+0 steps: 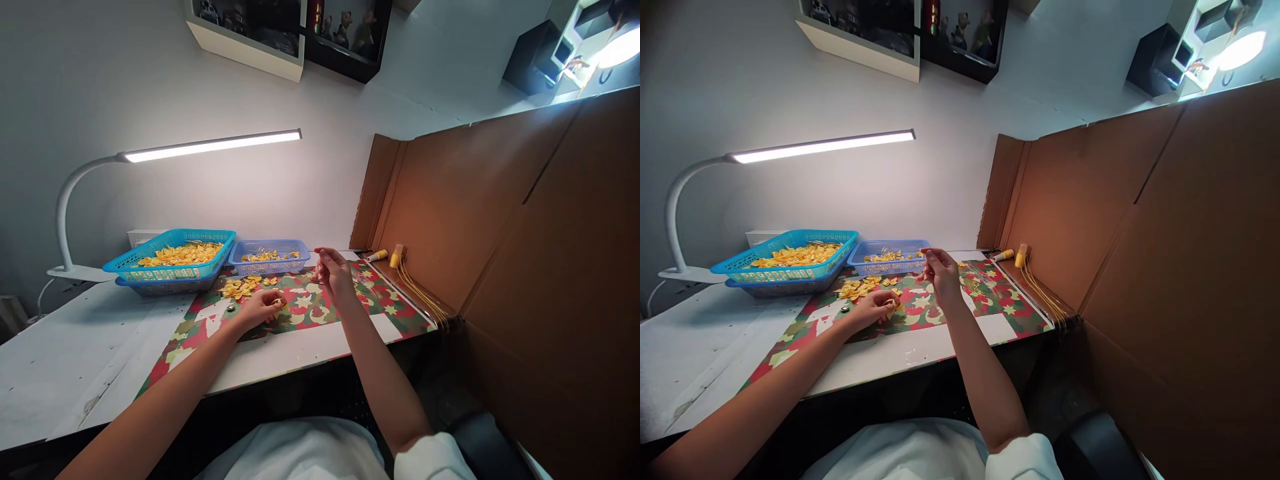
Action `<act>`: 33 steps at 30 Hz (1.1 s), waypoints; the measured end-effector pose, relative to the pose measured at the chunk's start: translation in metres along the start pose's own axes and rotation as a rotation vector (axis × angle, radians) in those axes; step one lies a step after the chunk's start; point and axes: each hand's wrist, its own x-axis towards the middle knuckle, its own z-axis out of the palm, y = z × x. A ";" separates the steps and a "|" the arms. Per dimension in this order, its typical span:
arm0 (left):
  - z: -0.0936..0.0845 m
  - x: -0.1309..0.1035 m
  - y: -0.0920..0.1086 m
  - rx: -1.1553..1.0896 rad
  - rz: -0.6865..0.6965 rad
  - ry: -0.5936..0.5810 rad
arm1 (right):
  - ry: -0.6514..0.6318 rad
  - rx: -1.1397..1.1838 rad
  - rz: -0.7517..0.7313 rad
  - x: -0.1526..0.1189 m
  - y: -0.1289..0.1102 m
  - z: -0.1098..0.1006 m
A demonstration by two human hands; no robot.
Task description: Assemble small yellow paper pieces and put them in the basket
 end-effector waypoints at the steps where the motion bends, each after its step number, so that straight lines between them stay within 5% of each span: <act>1: 0.000 0.000 -0.001 0.007 -0.001 0.010 | -0.001 0.000 -0.003 0.000 0.000 -0.001; 16: -0.002 0.004 -0.006 0.046 -0.036 0.054 | 0.034 0.015 0.032 -0.001 -0.002 -0.002; 25: -0.001 0.009 -0.016 0.055 -0.086 0.021 | 0.084 -0.042 -0.104 -0.004 0.005 0.004; 33: 0.001 0.009 -0.016 0.018 -0.084 0.028 | -0.033 -0.085 -0.104 0.007 0.013 0.010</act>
